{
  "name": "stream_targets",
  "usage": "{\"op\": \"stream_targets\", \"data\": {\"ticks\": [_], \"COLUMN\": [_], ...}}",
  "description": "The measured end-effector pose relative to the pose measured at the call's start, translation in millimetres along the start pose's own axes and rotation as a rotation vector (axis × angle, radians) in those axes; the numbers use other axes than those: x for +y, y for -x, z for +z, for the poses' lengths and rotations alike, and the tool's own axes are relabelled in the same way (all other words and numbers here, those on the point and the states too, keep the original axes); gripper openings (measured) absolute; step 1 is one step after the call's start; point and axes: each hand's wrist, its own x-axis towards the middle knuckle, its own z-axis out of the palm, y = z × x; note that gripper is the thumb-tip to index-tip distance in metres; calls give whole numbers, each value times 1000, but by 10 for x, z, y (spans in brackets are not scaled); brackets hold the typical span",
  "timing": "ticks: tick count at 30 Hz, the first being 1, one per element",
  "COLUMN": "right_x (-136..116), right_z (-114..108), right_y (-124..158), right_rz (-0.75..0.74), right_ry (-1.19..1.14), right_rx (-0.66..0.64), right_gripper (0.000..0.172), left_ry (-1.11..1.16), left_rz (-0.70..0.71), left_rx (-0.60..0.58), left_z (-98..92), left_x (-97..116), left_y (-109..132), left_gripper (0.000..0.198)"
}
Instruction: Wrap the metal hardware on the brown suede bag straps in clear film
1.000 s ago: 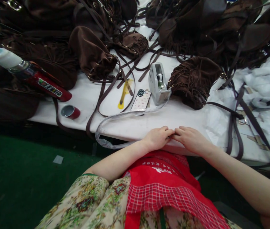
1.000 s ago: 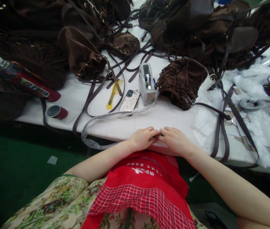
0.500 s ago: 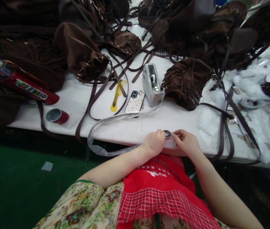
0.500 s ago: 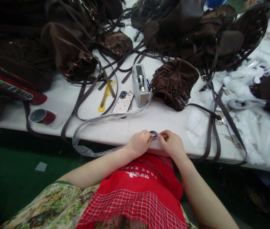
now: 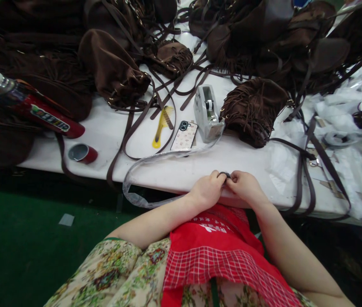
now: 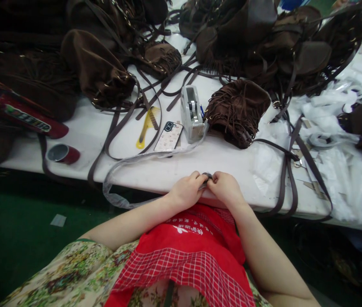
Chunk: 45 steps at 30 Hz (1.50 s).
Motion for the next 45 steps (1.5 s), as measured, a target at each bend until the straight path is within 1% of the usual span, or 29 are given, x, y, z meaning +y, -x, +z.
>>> {"op": "stream_targets", "data": {"ticks": [2,4,6,8,9,12,14,16,18,20,22,23,24,25,28,29,31,34,36,40,43,45], "right_x": [-52,-112,-167,-210,-227,-269,-289,-297,-282,-241,-181,-150,-125,-106,-116,-141,-207,-289,-306,-289,-272,-261], "right_z": [-68,-133,-173,-170,-153,-60,-5,11,-13,-55,-84,-86,-78,-60,42,82,148,159,104,-59,-147,-169], "right_y": [-11,-21,-34,-43,-41,-10,15,20,-9,-66,-128,-152,-166,-169,-115,-85,-29,4,-13,-90,-161,-197], "right_rz": [-49,-138,-245,-299,-290,-195,-159,-175,-247,-360,-459,-477,-463,-416,-180,-112,-38,-32,-93,-288,-461,-557], "right_ry": [103,197,260,262,245,180,159,165,198,218,164,102,26,-53,-190,-194,-173,-90,3,163,192,151], "right_rx": [-8,4,19,41,58,108,120,116,90,48,19,21,37,65,140,150,146,128,83,-24,-89,-128], "right_gripper": [22,20,18,20,22,28,29,30,30,30,29,29,28,27,27,26,21,17,16,19,22,23], "left_ry": [-50,-64,-43,-10,4,27,33,27,-1,-41,-71,-78,-80,-76,-48,-37,-21,-16,-31,-96,-126,-127], "left_rz": [-2,23,28,-6,-32,-79,-78,-74,-74,-66,-54,-56,-65,-78,-103,-102,-91,-79,-91,-114,-77,-35], "left_rx": [-26,-52,-52,-27,-7,35,31,10,-6,-5,5,11,19,28,57,61,52,21,7,-25,-47,-55], "left_z": [-71,-108,-99,-57,-33,13,0,-39,-79,-91,-64,-39,-11,16,69,72,59,5,-44,-134,-166,-165], "left_x": [-40,-83,-118,-135,-135,-119,-112,-121,-142,-163,-171,-169,-163,-155,-128,-121,-112,-118,-135,-182,-203,-201], "left_y": [47,62,41,-1,-23,-56,-38,6,61,105,125,124,118,107,68,59,52,84,133,252,297,292], "left_gripper": [23,23,23,22,22,22,22,23,26,26,22,21,21,21,20,19,18,18,20,23,22,23]}}
